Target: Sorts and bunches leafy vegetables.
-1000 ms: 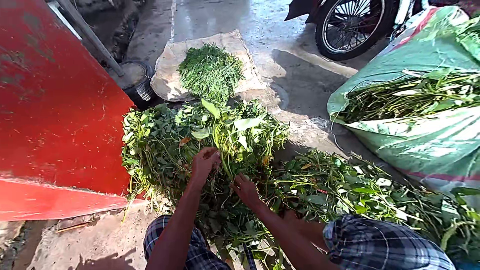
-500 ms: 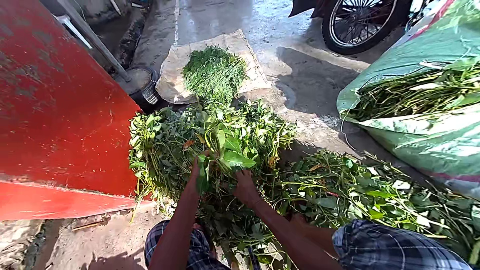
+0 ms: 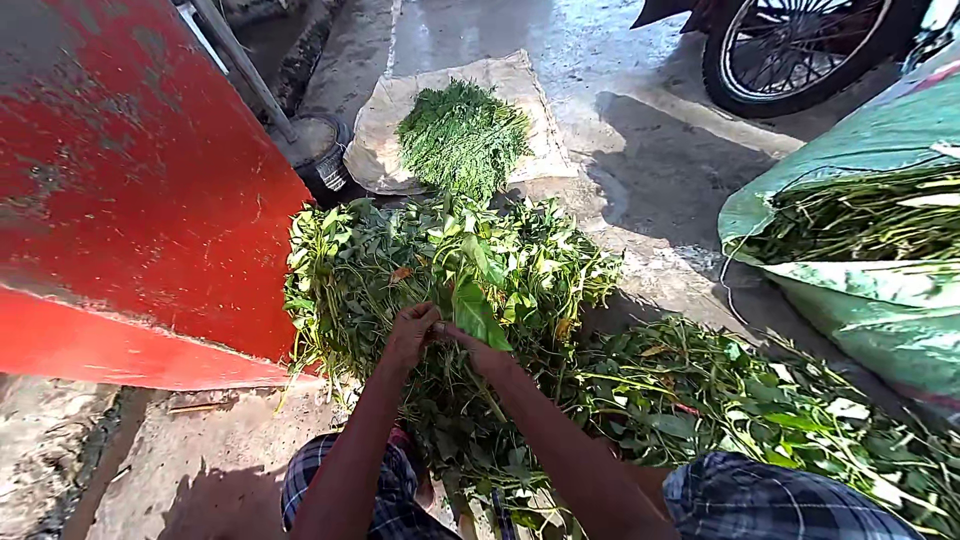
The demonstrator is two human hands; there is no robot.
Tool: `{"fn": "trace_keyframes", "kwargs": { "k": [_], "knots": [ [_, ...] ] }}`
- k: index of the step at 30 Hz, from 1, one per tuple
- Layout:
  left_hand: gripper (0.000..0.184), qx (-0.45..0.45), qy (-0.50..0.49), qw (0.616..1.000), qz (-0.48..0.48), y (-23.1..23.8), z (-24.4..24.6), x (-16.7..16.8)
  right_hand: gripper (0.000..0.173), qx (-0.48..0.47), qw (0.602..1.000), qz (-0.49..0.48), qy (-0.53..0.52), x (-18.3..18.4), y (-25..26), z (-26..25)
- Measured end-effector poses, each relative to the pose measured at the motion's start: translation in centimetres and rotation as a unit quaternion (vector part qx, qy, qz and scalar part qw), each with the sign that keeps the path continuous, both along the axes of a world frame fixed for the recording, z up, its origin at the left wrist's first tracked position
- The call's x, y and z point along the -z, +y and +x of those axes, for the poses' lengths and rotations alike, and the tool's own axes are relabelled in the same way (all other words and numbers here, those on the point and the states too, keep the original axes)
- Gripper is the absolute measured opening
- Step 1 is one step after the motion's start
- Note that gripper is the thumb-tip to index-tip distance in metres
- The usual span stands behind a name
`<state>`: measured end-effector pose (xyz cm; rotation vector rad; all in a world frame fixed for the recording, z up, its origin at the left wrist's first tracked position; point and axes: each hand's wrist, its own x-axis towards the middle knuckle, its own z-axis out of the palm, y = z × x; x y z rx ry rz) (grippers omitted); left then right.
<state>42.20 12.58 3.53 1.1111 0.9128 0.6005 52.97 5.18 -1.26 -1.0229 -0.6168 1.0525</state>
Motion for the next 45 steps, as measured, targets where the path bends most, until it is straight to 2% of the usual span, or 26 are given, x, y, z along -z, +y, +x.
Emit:
{"fn": "trace_keyframes", "kwargs": {
  "k": [4, 6, 9, 12, 14, 15, 18, 19, 20, 21, 22, 23, 25, 26, 27, 28, 29, 30, 31, 32, 34, 37, 39, 41, 43, 45],
  "knots": [
    [0.013, 0.010, 0.006, 1.000, -0.020, 0.4, -0.3, 0.8, 0.039, -0.011, 0.998, -0.011, 0.062, -1.3, 0.2, -0.1],
    [0.009, -0.007, 0.007, 1.000, -0.010, 0.2, -0.3, 0.8, 0.044, 0.001, 0.998, -0.005, 0.056, -1.7, 0.5, -0.4],
    [0.008, -0.008, 0.013, 1.000, 0.023, 0.2, -0.1, 0.7, 0.032, 0.099, 0.994, 0.019, 0.042, -2.2, 1.0, -1.2],
    [0.008, -0.026, 0.019, 0.998, 0.052, 0.5, -0.4, 0.6, 0.015, 0.181, 0.965, 0.099, 0.164, -1.8, 1.4, -0.9],
    [0.012, -0.076, 0.021, 0.994, 0.076, 1.5, -1.0, 0.6, 0.030, 0.166, 0.943, 0.110, 0.268, -1.8, 1.2, -0.4],
    [0.014, -0.110, 0.018, 0.990, 0.086, 2.1, -1.4, 0.9, 0.035, 0.142, 0.943, 0.099, 0.285, -1.4, 0.7, -0.7],
    [0.015, -0.240, -0.041, 0.967, 0.071, 4.6, -2.8, 1.0, 0.038, 0.019, 0.978, 0.041, 0.206, 1.3, -2.1, -2.8],
    [0.014, -0.269, -0.063, 0.959, 0.071, 5.3, -3.4, 0.6, 0.035, -0.029, 0.991, -0.011, 0.128, 2.8, -3.6, -3.4],
    [0.015, -0.293, -0.079, 0.949, 0.079, 5.9, -4.0, 0.1, 0.030, -0.084, 0.993, -0.081, -0.002, 4.7, -5.2, -3.7],
    [0.016, -0.308, -0.081, 0.943, 0.090, 6.3, -4.5, -0.4, 0.030, -0.155, 0.959, -0.160, -0.172, 6.7, -6.8, -3.6],
    [0.015, -0.310, -0.079, 0.942, 0.102, 6.8, -4.8, -0.7, 0.036, -0.256, 0.881, -0.244, -0.315, 8.6, -8.2, -3.1],
    [0.014, -0.303, -0.076, 0.944, 0.110, 6.9, -5.0, -0.8, 0.043, -0.360, 0.782, -0.311, -0.401, 10.4, -9.3, -2.7],
    [0.013, -0.276, -0.065, 0.950, 0.127, 6.8, -5.0, -0.4, 0.059, -0.512, 0.595, -0.384, -0.486, 12.8, -10.9, -2.3],
    [0.012, -0.261, -0.062, 0.954, 0.134, 6.7, -4.8, -0.1, 0.060, -0.532, 0.550, -0.396, -0.508, 12.7, -11.3, -2.1],
    [0.012, -0.247, -0.058, 0.957, 0.136, 6.5, -4.6, 0.1, 0.052, -0.521, 0.553, -0.393, -0.519, 11.7, -11.0, -1.7],
    [0.012, -0.234, -0.056, 0.961, 0.136, 6.3, -4.4, 0.3, 0.040, -0.480, 0.600, -0.371, -0.521, 10.3, -10.3, -0.9],
    [0.011, -0.222, -0.054, 0.964, 0.134, 6.1, -4.2, 0.3, 0.033, -0.414, 0.681, -0.333, -0.504, 9.0, -9.4, -0.1],
    [0.011, -0.207, -0.052, 0.968, 0.132, 5.9, -4.1, 0.2, 0.035, -0.339, 0.763, -0.293, -0.465, 7.4, -8.2, 0.2],
    [0.012, -0.191, -0.051, 0.972, 0.128, 5.6, -3.9, 0.2, 0.038, -0.269, 0.830, -0.257, -0.415, 6.1, -7.1, 0.2],
    [0.012, -0.180, -0.052, 0.975, 0.122, 5.4, -3.6, 0.3, 0.038, -0.214, 0.879, -0.216, -0.367, 5.3, -6.0, 0.0],
    [0.014, -0.158, -0.059, 0.980, 0.103, 5.1, -2.8, 0.6, 0.040, -0.167, 0.922, -0.144, -0.319, 4.1, -4.3, -1.1],
    [0.014, -0.163, -0.049, 0.982, 0.082, 4.6, -2.1, 0.8, 0.034, -0.097, 0.936, -0.114, -0.318, 3.8, -3.3, -4.8],
    [0.011, -0.189, -0.038, 0.978, 0.079, 4.7, -2.1, 0.7, 0.033, -0.081, 0.928, -0.129, -0.340, 4.0, -3.2, -6.2],
    [0.008, -0.216, -0.052, 0.972, 0.083, 4.9, -2.2, 0.8, 0.031, -0.113, 0.880, -0.162, -0.431, 4.3, -3.8, -6.2],
    [0.008, -0.242, -0.086, 0.960, 0.111, 6.1, -3.4, 0.5, 0.034, -0.207, 0.800, -0.218, -0.519, 7.0, -5.5, -5.4],
    [0.011, -0.294, -0.136, 0.935, 0.147, 8.0, -5.0, -0.2, 0.037, -0.307, 0.745, -0.320, -0.498, 10.9, -8.1, -3.4]
  ]
}}
